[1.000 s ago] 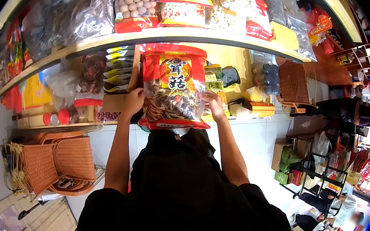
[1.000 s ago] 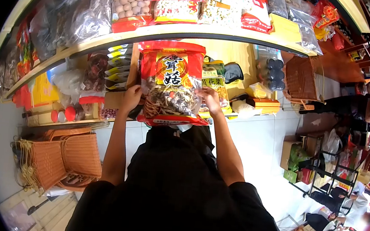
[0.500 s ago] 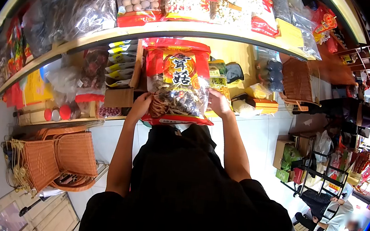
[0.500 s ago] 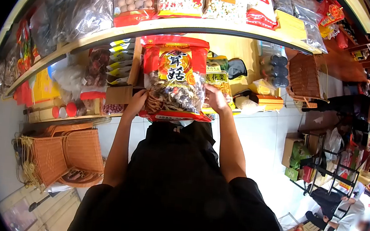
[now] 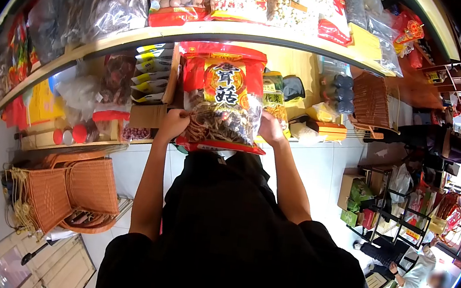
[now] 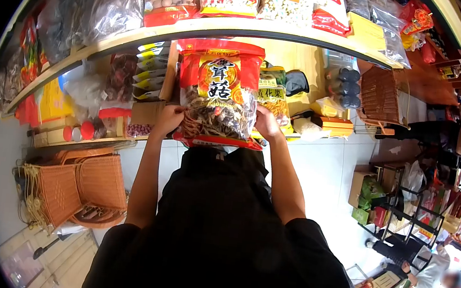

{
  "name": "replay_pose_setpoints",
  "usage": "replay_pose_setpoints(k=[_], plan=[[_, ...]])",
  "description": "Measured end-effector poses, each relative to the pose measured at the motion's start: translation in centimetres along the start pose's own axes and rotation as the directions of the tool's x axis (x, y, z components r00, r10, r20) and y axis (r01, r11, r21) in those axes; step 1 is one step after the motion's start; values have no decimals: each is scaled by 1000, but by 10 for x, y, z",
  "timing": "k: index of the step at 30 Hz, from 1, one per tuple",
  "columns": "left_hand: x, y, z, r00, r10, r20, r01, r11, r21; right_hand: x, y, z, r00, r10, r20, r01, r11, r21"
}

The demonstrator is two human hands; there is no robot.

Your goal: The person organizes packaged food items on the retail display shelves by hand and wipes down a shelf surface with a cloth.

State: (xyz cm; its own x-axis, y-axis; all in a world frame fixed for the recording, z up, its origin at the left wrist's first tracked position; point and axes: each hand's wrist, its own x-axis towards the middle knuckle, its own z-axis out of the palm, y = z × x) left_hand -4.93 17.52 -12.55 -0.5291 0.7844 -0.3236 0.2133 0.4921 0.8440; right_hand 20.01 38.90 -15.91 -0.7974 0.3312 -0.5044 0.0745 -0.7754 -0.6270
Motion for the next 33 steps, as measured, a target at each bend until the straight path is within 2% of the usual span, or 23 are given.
replay_pose_setpoints(k=[1, 3, 6, 7, 9, 10, 11, 12, 13, 15, 19, 21, 22, 24, 25, 27, 28, 30, 31, 33], plan=[[1, 0, -1, 1000, -1, -1, 1, 1000, -1, -1, -1, 4, 1000, -15, -14, 16, 1000, 19], [-6, 34, -10, 967, -205, 149, 200, 979, 45, -2, -1, 7, 999, -32, -28, 34, 999, 38], [-2, 23, -6, 973, -160, 167, 166, 986, -19, -2, 0, 6, 998, -57, -39, 61, 993, 101], [0, 19, -5, 972, -161, 169, 166, 986, -18, -2, 1, 5, 992, -109, -71, 115, 989, 94], [2, 16, -5, 936, -192, 295, 203, 979, -8, 3, 8, -6, 982, -158, -105, 167, 982, 87], [1, 15, -6, 935, -193, 297, 204, 979, -7, 8, 13, -13, 967, -231, -103, 240, 967, 83], [0, 15, -7, 921, -137, 365, 149, 989, -5, 8, 15, -13, 948, -302, -102, 310, 947, 79], [-1, 15, -9, 899, -81, 431, 93, 996, -8, 7, 17, -14, 948, -302, -105, 310, 947, 80], [-3, 12, -9, 898, -81, 433, 93, 996, -7, 8, 19, -13, 926, -330, -181, 347, 935, 72], [-8, 7, -9, 927, 32, 373, -15, 999, -48, 11, 24, -13, 891, -365, -269, 400, 912, 87], [-19, 6, -5, 958, 27, 286, -30, 1000, 5, 7, 22, -9, 873, -342, -347, 390, 918, 76], [-21, -4, 3, 976, 190, 102, -192, 981, 9, 7, 21, -9, 868, -334, -368, 385, 920, 73], [-23, -9, 5, 977, 188, 101, -190, 982, 8, 7, 21, -9, 860, -328, -391, 383, 921, 70], [-27, -10, 8, 999, 37, -5, -38, 997, -68, 9, 23, -15, 852, -341, -398, 388, 921, 41], [-29, -12, 10, 999, 35, -7, -36, 997, -70, 11, 25, -18, 842, -357, -404, 395, 918, 13], [-35, -25, 19, 982, -1, -187, -36, 981, -191, 11, 23, -12, 817, -383, -432, 425, 905, -1], [-38, -31, 23, 982, -3, -188, -34, 981, -192, 11, 22, -10, 788, -410, -460, 456, 890, -14], [-44, -42, 32, 927, -182, -327, 62, 936, -345, 12, 24, -13, 790, -414, -453, 462, 887, -5], [-46, -47, 36, 908, -277, -315, 114, 885, -451, 13, 24, -14, 790, -420, -446, 471, 882, 4], [-46, -57, 44, 899, -262, -351, 78, 884, -460, 15, 26, -13, 775, -452, -441, 496, 868, -19]])
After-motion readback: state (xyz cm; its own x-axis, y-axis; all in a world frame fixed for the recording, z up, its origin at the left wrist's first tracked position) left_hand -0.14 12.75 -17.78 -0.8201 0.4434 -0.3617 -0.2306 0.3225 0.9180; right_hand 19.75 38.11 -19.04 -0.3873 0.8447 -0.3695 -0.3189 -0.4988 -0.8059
